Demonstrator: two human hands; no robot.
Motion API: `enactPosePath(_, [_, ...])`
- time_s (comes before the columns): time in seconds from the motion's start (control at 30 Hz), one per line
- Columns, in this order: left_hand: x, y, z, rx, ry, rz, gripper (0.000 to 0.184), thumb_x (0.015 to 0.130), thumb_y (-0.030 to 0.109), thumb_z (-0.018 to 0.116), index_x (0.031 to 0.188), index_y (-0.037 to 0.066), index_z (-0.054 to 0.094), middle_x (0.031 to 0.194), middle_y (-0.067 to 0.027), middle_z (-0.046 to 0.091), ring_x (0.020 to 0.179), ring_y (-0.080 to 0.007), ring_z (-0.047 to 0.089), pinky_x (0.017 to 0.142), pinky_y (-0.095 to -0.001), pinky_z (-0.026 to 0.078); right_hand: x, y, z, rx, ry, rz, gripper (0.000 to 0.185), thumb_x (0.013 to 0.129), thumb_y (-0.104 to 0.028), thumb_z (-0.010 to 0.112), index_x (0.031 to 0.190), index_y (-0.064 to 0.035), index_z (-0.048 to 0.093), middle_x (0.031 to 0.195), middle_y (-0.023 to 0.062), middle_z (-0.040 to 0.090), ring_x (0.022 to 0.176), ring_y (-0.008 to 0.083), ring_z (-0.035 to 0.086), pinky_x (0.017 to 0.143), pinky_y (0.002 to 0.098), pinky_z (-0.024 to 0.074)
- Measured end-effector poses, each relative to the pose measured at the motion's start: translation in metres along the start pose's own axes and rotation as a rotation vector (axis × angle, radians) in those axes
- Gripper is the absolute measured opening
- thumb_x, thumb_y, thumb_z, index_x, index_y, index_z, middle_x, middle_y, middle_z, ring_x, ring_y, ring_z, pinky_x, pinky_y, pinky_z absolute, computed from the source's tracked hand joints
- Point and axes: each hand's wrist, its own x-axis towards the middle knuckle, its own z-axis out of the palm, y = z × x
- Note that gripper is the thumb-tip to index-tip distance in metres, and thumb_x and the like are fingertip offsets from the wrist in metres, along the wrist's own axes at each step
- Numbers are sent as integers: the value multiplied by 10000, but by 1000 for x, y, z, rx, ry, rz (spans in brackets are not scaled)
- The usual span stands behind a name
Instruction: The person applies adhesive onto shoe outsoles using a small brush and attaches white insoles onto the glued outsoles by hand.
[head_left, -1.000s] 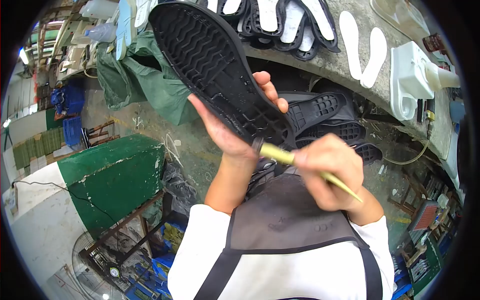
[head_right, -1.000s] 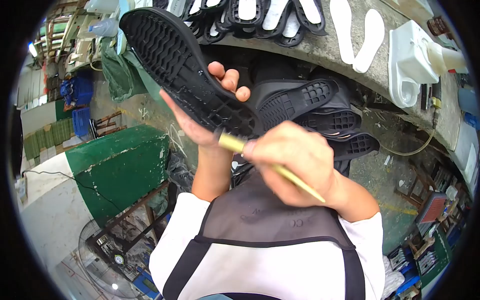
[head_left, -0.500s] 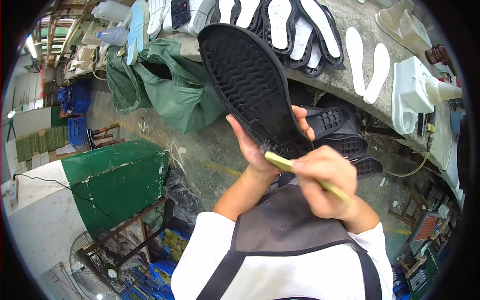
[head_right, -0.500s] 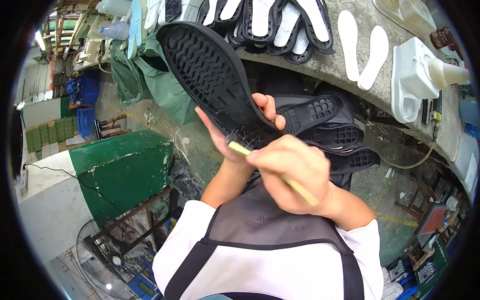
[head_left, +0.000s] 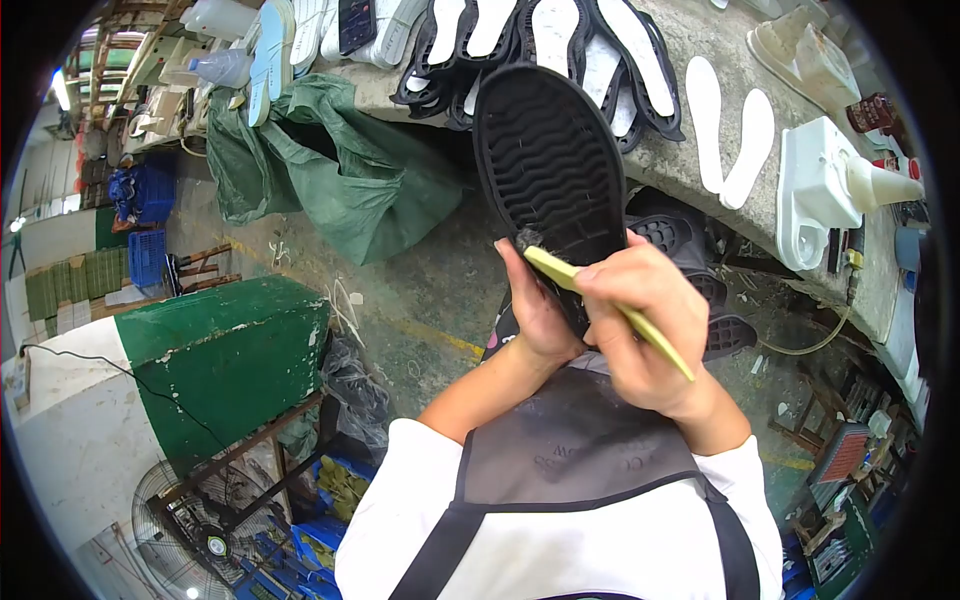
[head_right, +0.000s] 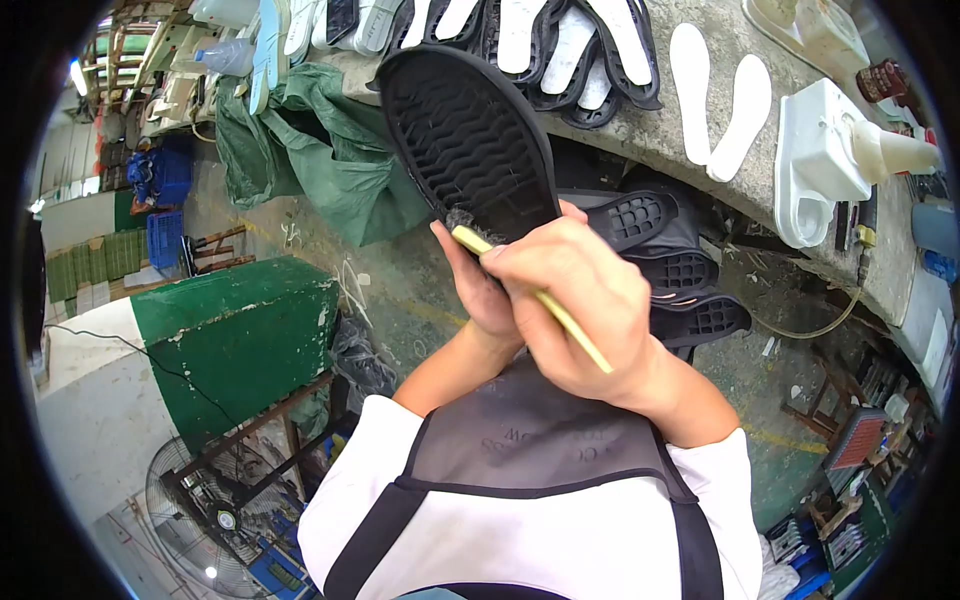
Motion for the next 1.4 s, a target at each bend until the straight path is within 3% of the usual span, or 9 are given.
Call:
enactPosePath(0.1, [0, -1, -1, -125, -193, 32, 985, 861, 829, 169, 1388, 47, 453, 1304, -162, 574, 1163, -270, 591, 1006, -400, 474, 1, 0, -1, 49, 29, 40, 243, 753, 147, 613, 970, 47, 653, 837, 147, 670, 714, 251, 652, 691, 336, 522])
enactPosePath(0.2, [-3, -5, 0, -38, -9, 18, 975, 872, 815, 163, 1353, 30, 485, 1249, -170, 608, 1133, -284, 609, 975, -407, 497, 4, 8, -1, -83, -68, -109, 200, 801, 102, 606, 991, 45, 633, 881, 153, 663, 673, 205, 648, 650, 294, 520])
enactPosePath(0.37, [11, 8, -5, -159, -212, -148, 964, 883, 797, 184, 1326, 1, 500, 1221, -223, 607, 1007, -326, 670, 833, -432, 582, 5, -7, -24, 419, 246, 353, 175, 907, 23, 550, 1079, 51, 567, 897, 126, 594, 523, 90, 559, 429, 172, 385])
enactPosePath(0.5, [25, 35, -4, -158, -177, -314, 1031, 882, 801, 138, 1314, -66, 490, 1190, -244, 612, 960, -312, 684, 815, -419, 590, -3, -5, -56, 395, 9, 466, 152, 876, 45, 583, 1021, 52, 627, 876, 127, 606, 536, 98, 574, 441, 190, 411])
enactPosePath(0.8, [37, 44, 8, 19, -274, -447, 886, 922, 744, 225, 1298, 1, 526, 1089, -232, 652, 870, -281, 705, 694, -424, 615, 14, -9, -45, 99, -692, 120, 243, 693, 127, 660, 899, 2, 686, 831, 109, 666, 711, 259, 657, 629, 308, 522])
enactPosePath(1.03, [32, 50, 10, -55, -295, -435, 890, 926, 737, 224, 1332, -8, 492, 1098, -252, 647, 862, -295, 706, 684, -445, 615, 3, -23, -57, 343, -416, 152, 87, 682, -25, 673, 757, -44, 712, 718, 147, 690, 590, 195, 668, 509, 235, 515])
enactPosePath(1.23, [26, 41, 27, 8, -212, -524, 836, 952, 698, 247, 1340, -2, 491, 1176, -184, 637, 984, -273, 673, 872, -410, 564, 44, -20, -55, 155, -896, -13, 204, 637, 5, 685, 833, -52, 688, 799, 100, 652, 684, 282, 640, 589, 341, 514])
enactPosePath(1.3, [23, 39, 29, 81, -160, -603, 925, 933, 737, 235, 1401, -36, 427, 1365, -189, 535, 1213, -256, 565, 1059, -368, 424, 51, -15, -43, 209, -1074, -3, 207, 659, 9, 674, 855, -56, 681, 810, 95, 645, 725, 295, 642, 616, 363, 511])
enactPosePath(1.4, [15, 42, 27, 144, -111, -717, 997, 891, 794, 235, 1368, -51, 467, 1340, -186, 554, 1183, -235, 582, 1017, -348, 455, 53, -7, -27, 325, -1209, 112, 174, 694, 16, 654, 861, -34, 670, 830, 113, 662, 794, 319, 654, 692, 390, 517])
